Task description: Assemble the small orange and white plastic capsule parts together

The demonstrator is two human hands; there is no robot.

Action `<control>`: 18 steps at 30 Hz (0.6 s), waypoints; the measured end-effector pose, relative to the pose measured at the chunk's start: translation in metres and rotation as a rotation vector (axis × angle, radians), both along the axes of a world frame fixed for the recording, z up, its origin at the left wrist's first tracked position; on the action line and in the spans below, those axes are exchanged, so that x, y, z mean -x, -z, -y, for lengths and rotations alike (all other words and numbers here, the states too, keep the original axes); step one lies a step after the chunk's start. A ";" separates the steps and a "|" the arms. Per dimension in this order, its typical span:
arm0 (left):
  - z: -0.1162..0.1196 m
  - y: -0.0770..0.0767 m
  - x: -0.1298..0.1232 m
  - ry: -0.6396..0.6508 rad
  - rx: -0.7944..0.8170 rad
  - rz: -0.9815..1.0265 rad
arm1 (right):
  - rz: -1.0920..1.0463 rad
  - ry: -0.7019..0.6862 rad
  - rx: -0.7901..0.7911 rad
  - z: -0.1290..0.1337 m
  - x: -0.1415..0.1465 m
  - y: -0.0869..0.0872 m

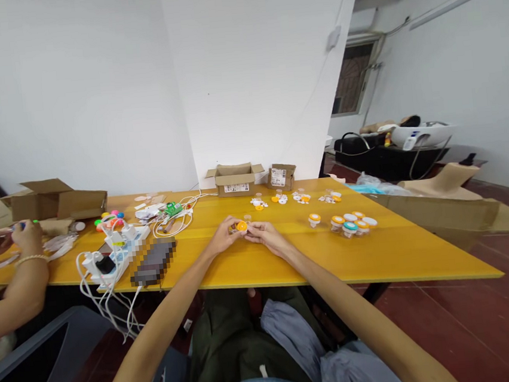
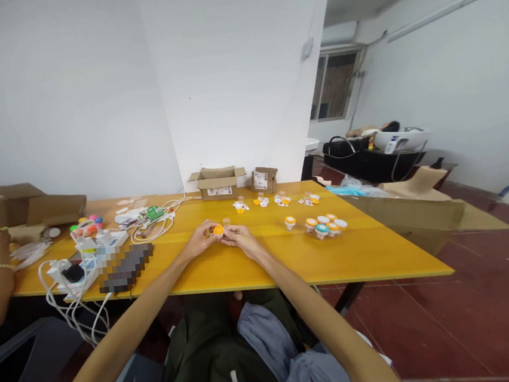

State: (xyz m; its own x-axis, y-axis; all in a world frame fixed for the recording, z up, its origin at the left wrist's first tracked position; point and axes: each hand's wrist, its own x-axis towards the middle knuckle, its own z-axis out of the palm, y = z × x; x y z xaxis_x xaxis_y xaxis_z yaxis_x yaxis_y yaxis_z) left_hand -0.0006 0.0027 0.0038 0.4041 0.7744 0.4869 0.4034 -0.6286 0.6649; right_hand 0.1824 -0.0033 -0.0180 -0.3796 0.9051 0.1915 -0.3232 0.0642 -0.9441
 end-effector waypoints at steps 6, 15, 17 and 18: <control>0.001 0.001 -0.002 -0.008 -0.006 -0.002 | -0.040 0.041 0.044 -0.004 -0.002 0.004; 0.002 0.002 -0.003 0.017 -0.070 -0.063 | -0.067 0.088 0.079 -0.006 -0.002 0.006; 0.002 0.003 -0.003 0.022 -0.092 -0.071 | -0.074 0.095 0.089 -0.004 0.000 0.004; 0.001 0.003 -0.002 0.023 -0.102 -0.074 | -0.076 0.098 0.092 -0.004 0.000 0.004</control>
